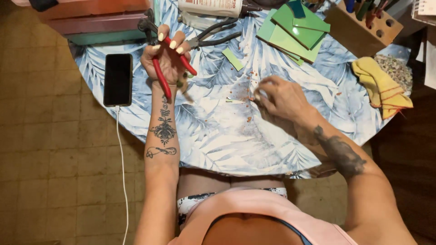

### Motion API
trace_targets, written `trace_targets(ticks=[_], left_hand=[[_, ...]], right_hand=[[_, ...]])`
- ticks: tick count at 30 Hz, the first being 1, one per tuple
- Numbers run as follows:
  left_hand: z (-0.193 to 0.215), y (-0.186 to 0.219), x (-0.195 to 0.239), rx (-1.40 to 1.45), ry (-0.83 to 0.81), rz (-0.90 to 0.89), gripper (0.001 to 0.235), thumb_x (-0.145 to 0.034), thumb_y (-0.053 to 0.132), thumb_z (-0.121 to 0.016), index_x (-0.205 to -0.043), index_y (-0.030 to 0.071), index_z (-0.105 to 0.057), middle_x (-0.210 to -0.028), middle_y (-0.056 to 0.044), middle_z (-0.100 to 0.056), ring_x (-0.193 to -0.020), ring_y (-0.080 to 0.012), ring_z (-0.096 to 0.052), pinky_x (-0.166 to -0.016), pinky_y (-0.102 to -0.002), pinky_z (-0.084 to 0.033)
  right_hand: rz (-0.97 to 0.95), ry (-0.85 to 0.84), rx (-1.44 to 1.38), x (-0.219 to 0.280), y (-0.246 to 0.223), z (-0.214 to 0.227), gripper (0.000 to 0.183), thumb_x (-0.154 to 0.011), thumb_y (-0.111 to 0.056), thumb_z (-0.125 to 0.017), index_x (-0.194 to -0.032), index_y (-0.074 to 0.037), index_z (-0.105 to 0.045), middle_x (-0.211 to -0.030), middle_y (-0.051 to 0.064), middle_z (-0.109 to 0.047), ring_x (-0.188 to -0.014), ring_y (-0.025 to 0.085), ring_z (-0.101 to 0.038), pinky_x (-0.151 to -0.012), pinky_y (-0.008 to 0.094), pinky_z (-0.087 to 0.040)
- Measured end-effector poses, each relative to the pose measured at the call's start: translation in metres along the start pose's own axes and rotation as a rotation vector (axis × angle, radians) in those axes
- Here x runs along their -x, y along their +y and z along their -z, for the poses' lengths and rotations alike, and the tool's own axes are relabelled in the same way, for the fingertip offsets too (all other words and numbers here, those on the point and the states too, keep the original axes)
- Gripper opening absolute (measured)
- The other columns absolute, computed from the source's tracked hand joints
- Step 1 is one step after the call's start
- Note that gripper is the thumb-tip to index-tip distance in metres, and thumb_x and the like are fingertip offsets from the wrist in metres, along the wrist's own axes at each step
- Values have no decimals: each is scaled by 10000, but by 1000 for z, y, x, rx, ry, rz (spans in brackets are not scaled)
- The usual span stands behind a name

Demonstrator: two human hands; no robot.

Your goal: Cutting small green tiles using tile nippers and cleaning the workspace with a sponge

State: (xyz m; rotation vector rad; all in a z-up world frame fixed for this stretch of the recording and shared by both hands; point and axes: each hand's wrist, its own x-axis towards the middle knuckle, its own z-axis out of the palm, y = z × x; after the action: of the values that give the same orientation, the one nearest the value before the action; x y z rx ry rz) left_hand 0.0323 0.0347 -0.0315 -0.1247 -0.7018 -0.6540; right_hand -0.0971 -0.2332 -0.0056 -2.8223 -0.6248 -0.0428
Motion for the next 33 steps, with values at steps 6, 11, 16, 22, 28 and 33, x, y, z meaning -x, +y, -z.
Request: trace_targets(ticks=[6,11,16,22,28,33], left_hand=[[-9,-4,-6,-222,72,12,95,-819,125,-459,-901,81,-448,-779,-32,-453,-762,-171,-485,-821,-343,-467],[-3,-3,1,-200,296,204,265,-807,138,-479,-1036,23,-414,-764,-68,-458,-784,-219,-489,-818,-390,-453],[-13,-15,-4,-429,461,416,282,-756,166,-551,-968,0,-467,-914,-141,-493,-816,-258,-530,-803,-360,-444],[-11,-30,-10,-544,479,520,415,-800,249,-517,-1116,-15,-465,-1362,-117,-293,-921,-321,-563,-840,-416,-450],[-4,-42,-13,-525,370,484,497,-767,281,-460,-1163,-13,-409,-987,-97,-558,-912,-254,-593,-837,-431,-493],[-4,-28,-7,-237,452,298,375,-852,191,-454,-1103,-87,-464,-1303,-144,-323,-862,-252,-535,-803,-443,-472]], right_hand=[[-201,152,8,-67,-1,-22,320,-797,-325,-559,-910,-25,-548,-995,170,-442,-869,315,-435,-584,470,-470],[-223,256,139,-86,6,-60,347,-745,-302,-628,-814,6,-485,-905,173,-452,-788,344,-418,-545,444,-425],[-300,290,-142,-90,4,-56,180,-735,-134,-550,-852,-76,-426,-707,179,-533,-677,397,-487,-509,505,-392],[-123,803,-481,-77,-3,-26,119,-718,-34,-627,-757,-76,-523,-678,21,-545,-579,122,-478,-526,245,-392],[-9,532,-737,-44,15,-33,199,-748,-129,-653,-917,-85,-557,-627,74,-587,-555,170,-562,-466,244,-448],[-174,550,446,53,102,21,287,-651,-145,-643,-923,-58,-616,-949,140,-560,-891,278,-483,-727,406,-337]])
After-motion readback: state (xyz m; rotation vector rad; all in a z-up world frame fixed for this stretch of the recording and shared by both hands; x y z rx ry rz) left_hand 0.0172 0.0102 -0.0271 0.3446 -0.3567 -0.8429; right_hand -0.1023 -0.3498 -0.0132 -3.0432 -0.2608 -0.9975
